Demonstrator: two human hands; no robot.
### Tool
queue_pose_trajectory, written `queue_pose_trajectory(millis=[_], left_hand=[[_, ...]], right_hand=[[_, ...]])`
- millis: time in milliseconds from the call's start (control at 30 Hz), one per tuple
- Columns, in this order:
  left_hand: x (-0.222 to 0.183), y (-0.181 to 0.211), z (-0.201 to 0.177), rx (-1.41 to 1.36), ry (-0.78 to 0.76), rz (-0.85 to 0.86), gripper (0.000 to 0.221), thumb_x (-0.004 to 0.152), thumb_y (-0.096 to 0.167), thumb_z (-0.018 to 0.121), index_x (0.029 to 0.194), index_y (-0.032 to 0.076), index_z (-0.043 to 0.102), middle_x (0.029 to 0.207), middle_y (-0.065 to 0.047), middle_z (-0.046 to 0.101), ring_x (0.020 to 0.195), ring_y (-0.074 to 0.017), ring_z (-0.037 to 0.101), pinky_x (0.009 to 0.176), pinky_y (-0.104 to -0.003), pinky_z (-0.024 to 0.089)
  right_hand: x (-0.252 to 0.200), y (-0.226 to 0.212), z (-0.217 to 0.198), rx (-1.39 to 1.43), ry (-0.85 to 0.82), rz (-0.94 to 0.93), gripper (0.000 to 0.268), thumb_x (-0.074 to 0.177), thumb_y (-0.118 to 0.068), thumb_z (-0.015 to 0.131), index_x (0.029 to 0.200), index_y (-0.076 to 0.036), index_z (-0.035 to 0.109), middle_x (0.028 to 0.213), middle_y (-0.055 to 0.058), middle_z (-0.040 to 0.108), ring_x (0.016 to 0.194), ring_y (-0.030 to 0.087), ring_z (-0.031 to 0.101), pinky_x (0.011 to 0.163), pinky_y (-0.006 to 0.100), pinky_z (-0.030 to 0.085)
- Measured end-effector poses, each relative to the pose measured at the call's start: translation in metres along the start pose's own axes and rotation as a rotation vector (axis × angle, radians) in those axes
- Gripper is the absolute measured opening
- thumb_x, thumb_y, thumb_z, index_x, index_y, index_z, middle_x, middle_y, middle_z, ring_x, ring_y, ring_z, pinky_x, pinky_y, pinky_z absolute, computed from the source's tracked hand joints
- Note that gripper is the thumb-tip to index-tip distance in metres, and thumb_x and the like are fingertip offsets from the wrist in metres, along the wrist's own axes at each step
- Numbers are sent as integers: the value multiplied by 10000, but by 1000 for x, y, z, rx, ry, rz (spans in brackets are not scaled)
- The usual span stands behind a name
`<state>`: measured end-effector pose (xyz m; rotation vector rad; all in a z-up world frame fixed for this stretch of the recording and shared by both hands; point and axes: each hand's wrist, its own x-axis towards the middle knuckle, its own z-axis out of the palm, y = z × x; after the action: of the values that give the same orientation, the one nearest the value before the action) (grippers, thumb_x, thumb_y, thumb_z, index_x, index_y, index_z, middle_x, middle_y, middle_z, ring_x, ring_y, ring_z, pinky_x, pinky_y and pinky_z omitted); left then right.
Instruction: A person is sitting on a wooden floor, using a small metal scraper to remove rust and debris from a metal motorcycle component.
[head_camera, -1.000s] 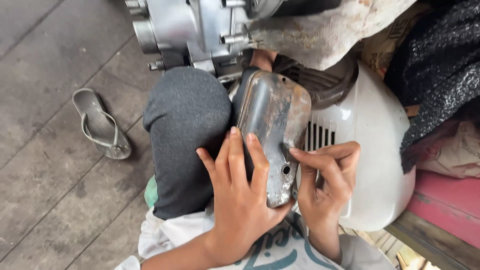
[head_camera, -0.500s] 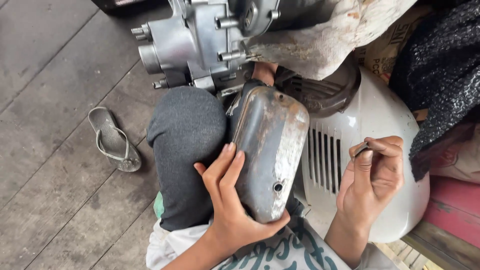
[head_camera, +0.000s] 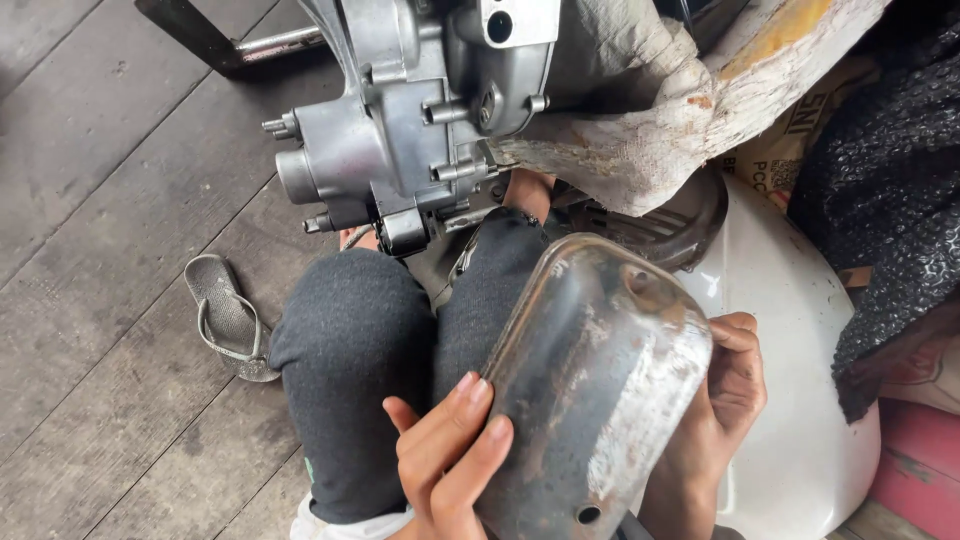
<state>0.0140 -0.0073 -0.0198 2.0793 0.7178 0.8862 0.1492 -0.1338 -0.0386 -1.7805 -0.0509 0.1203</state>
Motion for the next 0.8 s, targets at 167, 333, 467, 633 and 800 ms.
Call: queue_pose_trajectory(millis=[167,333,467,633,800], left_hand=[[4,0,7,-13,20,47,138,1053,218,501,1127,177,609,1264,-64,646,1270,-187,635,1322,-445,224],[1,19,5,11,62,65,191,1087,239,427,1141,184,602,1268,-50,651,1277,-173,631,1327,-441,201],[-21,25,-10,51,254,-11,145,1032,254,510,1063,235,651,1168,21,716,1187,-125,694,1327,-431,218],[-62,11,-49,92,257,161,162,1026,273,542,1103,283,684,1234,23,708,1217,-116,686,1336,-469,90],[-75,3,-85,-15,249,276,159,1008,231,589,1112,231,709,1202,-41,739,1199,-168,710,1326,-475,96]], right_hand=[[14,13,-4,11,-45,-43,239,902,28,595,1095,-108,561,1069,-23,486,947,61,469,906,204,407],[36,9,-4,44,-189,-147,280,899,-28,655,1164,-83,582,1075,-5,504,953,69,495,900,204,417],[51,-6,9,-42,-241,-222,203,962,-64,637,1164,-73,615,1022,-8,463,891,71,441,846,199,381],[32,-26,18,130,-297,-274,120,1067,-68,573,1176,-25,600,1058,1,469,892,73,521,842,202,449],[-39,-49,-15,29,-63,-356,116,1093,-30,530,1196,-41,583,1070,12,489,921,64,454,875,206,400]])
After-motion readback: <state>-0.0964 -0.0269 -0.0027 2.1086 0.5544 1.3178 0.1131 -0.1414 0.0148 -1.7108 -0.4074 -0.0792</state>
